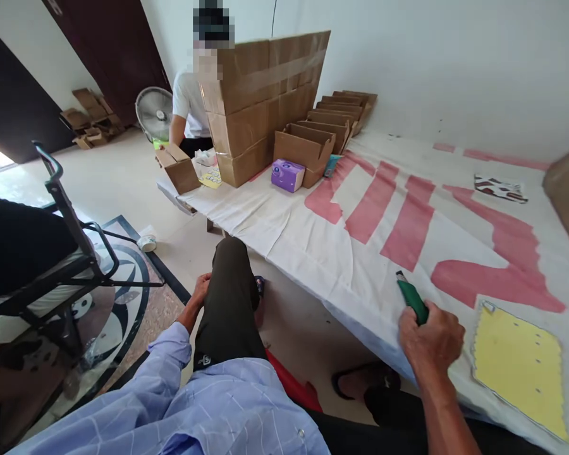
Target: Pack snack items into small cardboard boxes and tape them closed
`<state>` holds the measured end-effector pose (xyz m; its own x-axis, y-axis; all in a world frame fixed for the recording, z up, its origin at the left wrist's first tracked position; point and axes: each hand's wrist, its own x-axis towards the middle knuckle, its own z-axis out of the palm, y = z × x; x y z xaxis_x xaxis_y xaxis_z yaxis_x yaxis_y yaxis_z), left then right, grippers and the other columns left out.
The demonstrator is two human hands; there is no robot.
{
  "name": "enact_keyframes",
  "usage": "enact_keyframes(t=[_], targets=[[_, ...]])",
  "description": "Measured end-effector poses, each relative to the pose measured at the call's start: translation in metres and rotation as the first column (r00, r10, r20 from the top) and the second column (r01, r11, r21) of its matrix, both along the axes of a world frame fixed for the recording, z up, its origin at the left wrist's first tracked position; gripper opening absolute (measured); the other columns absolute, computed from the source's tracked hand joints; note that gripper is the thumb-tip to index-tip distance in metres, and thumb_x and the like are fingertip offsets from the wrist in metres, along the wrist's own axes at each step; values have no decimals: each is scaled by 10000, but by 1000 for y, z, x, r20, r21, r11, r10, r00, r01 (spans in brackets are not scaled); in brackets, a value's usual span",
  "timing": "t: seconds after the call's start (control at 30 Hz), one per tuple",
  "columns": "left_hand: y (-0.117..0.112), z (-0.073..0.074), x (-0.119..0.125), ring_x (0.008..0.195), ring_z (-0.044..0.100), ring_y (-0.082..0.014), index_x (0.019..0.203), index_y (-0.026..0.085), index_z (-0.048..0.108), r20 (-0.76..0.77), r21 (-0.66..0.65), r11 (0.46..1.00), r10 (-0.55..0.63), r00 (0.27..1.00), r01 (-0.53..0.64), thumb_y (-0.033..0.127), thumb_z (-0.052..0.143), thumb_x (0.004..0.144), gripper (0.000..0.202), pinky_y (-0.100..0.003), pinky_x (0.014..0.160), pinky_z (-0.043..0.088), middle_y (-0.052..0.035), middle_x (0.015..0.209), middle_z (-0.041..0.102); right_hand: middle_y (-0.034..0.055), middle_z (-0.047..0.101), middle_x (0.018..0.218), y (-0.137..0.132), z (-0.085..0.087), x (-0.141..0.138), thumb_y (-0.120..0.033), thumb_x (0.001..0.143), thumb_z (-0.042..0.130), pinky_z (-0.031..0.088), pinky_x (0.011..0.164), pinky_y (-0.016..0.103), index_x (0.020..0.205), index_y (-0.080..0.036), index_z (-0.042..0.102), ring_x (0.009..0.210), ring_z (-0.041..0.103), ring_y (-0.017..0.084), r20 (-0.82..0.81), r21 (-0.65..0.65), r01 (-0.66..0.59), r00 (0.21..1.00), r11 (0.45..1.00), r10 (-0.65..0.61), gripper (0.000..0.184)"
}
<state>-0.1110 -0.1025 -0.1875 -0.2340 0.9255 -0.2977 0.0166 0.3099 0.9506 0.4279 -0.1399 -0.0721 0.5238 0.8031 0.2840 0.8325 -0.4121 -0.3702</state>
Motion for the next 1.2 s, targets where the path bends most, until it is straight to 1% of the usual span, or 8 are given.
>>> enact_keyframes(t=[0.13,0.23,0.43,0.53,0.7,0.87,1.03,1.2], targets=[[19,20,-8,768,665,-181,976,118,772,-113,25,995,101,989,-98,437,761,937,321,-280,664,539,-39,885,730,345,690,1141,2,-13,10,-501,885,465,492,930,682,1438,-124,700,1206,612,548,3,60,-11,1000,998,11,709],[22,35,-5,654,576,-158,824,148,770,-196,92,986,156,968,-140,405,720,823,261,-253,587,425,-3,692,667,339,689,1127,3,-16,12,-508,923,424,484,967,647,1381,-76,712,1163,613,522,5,61,-16,1000,998,16,692],[12,63,-10,739,613,-191,1057,163,780,-385,127,986,146,911,-105,343,605,799,361,-288,671,484,-32,804,723,269,695,1171,-1,-10,2,-330,904,479,450,1088,566,1312,-71,690,1175,591,421,-26,21,-16,1000,1000,17,527],[13,75,-17,832,683,-217,1134,173,780,-523,178,984,91,847,4,365,621,820,401,-329,766,570,-51,908,766,250,670,1269,-1,-18,1,-313,922,519,447,1103,572,1339,-115,667,1218,567,417,-33,42,-8,999,999,9,486],[16,88,-21,847,713,-223,1048,191,788,-633,254,958,62,772,132,414,665,821,341,-361,791,617,-55,964,758,245,647,1328,-4,-26,3,-312,939,535,440,1117,579,1369,-124,645,1262,545,425,-55,36,-11,998,999,13,481],[23,101,-8,853,707,-228,938,214,757,-685,307,924,47,727,229,351,657,815,209,-359,763,616,-60,953,746,250,676,1240,-8,-13,6,-295,941,503,435,1090,507,1345,-91,659,1184,574,385,-44,18,-70,997,997,71,479],[71,123,-11,855,716,-227,955,210,767,-705,389,882,100,702,266,267,715,801,172,-392,825,625,-76,1012,752,278,704,1110,-1,-18,21,-389,1000,430,447,1013,505,1261,-94,711,1119,604,416,39,6,-74,997,997,74,483],[133,165,-30,1223,659,-313,1164,204,747,-699,509,831,247,672,225,244,778,805,363,-497,1126,540,-139,1277,686,253,710,1062,1,-17,24,-435,984,435,479,991,546,1256,-179,708,1145,625,448,41,56,-105,994,993,103,461]])
